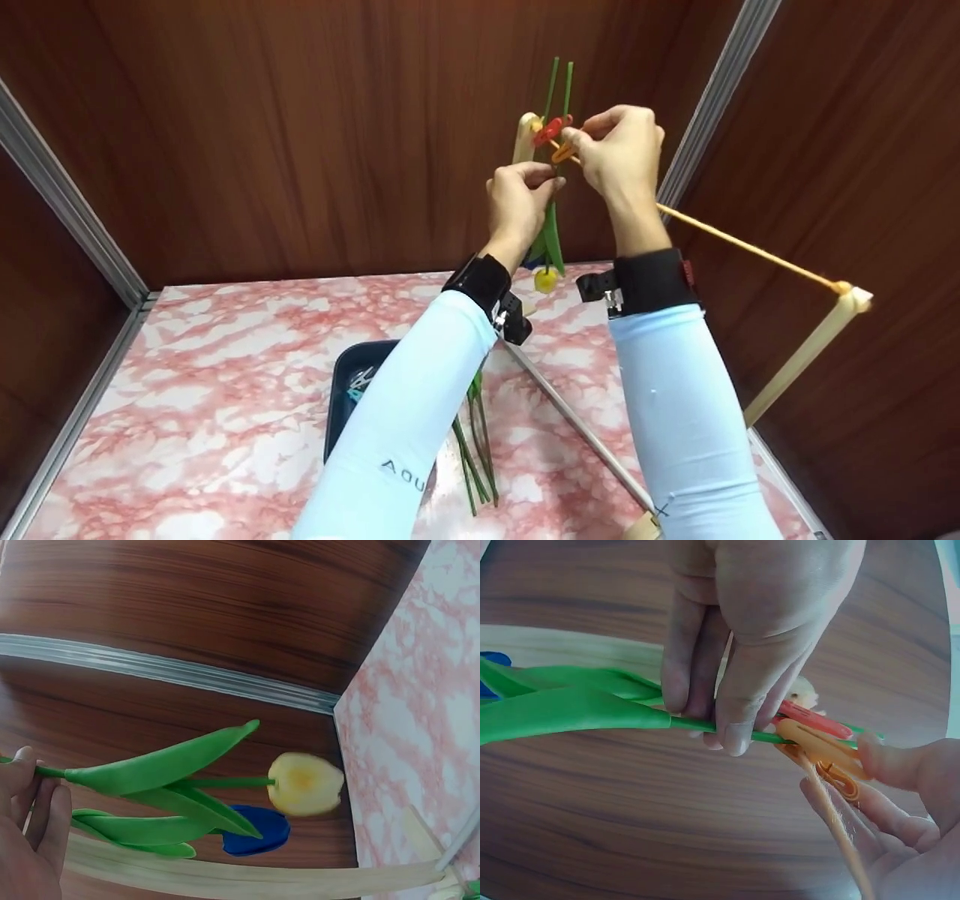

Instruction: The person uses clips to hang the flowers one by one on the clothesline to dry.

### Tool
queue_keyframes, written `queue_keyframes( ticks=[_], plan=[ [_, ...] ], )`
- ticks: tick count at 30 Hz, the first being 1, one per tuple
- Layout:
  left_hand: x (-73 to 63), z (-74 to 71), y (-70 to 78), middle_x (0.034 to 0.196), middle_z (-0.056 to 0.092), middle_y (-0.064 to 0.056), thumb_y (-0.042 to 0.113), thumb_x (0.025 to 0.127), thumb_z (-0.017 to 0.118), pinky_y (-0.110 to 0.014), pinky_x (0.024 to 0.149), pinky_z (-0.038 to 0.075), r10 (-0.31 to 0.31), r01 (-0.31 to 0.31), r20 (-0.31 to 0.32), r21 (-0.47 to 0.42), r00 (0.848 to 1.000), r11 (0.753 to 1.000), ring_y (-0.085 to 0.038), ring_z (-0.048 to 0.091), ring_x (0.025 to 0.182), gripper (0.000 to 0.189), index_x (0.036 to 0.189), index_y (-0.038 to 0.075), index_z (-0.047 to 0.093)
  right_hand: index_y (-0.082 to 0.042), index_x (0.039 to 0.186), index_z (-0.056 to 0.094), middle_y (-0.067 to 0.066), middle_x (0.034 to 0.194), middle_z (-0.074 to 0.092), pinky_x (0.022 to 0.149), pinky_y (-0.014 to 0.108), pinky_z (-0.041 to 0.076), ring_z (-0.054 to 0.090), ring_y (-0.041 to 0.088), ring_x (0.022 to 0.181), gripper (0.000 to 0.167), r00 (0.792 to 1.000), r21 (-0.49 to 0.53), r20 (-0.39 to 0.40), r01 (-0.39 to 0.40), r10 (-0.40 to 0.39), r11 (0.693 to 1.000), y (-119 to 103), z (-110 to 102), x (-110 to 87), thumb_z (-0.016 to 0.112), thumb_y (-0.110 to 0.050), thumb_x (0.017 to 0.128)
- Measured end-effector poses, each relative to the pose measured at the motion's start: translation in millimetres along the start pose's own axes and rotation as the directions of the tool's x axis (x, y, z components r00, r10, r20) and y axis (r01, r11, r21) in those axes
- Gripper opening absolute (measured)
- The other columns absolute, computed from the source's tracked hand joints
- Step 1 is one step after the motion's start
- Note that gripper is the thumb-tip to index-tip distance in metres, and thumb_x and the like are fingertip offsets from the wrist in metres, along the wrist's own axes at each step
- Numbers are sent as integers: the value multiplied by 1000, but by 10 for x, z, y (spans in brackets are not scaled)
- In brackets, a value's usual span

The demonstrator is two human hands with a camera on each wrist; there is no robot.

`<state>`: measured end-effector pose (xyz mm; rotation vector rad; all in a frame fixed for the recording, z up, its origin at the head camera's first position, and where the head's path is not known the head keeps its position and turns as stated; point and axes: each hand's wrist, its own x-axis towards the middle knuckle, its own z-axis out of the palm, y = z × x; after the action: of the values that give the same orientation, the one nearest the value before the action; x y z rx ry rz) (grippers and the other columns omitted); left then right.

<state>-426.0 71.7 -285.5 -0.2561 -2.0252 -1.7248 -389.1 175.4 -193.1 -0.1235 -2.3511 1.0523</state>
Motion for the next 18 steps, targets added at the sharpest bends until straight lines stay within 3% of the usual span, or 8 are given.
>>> queue_keyframes(
  ticks=[4, 11, 18],
  plan=[
    [-1, -14, 7, 97, 82, -4, 13, 91, 87, -16, 75, 54, 15, -15, 10, -2, 1000, 1000, -6, 74, 85, 13, 102, 7, 85, -5, 119, 80, 10, 117, 77, 81, 26, 58, 69, 19, 102, 35, 998, 32, 44, -47, 46, 998, -37, -46, 6, 84, -28, 93],
    [-38, -64, -38, 104, 82, -5, 10, 93, 85, -17, 81, 57, -8, 10, 53, -31, 999, 999, -8, 76, 94, 19, 111, 5, 83, -4, 122, 78, 14, 121, 76, 89, 28, 62, 71, 21, 106, 41, 997, 79, 66, -46, 41, 996, -40, -44, 2, 87, -29, 91],
    [-94, -294, -239, 102, 82, -5, 17, 96, 82, -20, 82, 56, 61, -64, -50, -57, 997, 996, -12, 75, 94, 17, 108, 5, 84, -2, 123, 77, 13, 122, 76, 89, 28, 60, 71, 19, 105, 43, 997, 99, 72, -36, 29, 994, -42, -19, 15, 88, -27, 90]
  ],
)
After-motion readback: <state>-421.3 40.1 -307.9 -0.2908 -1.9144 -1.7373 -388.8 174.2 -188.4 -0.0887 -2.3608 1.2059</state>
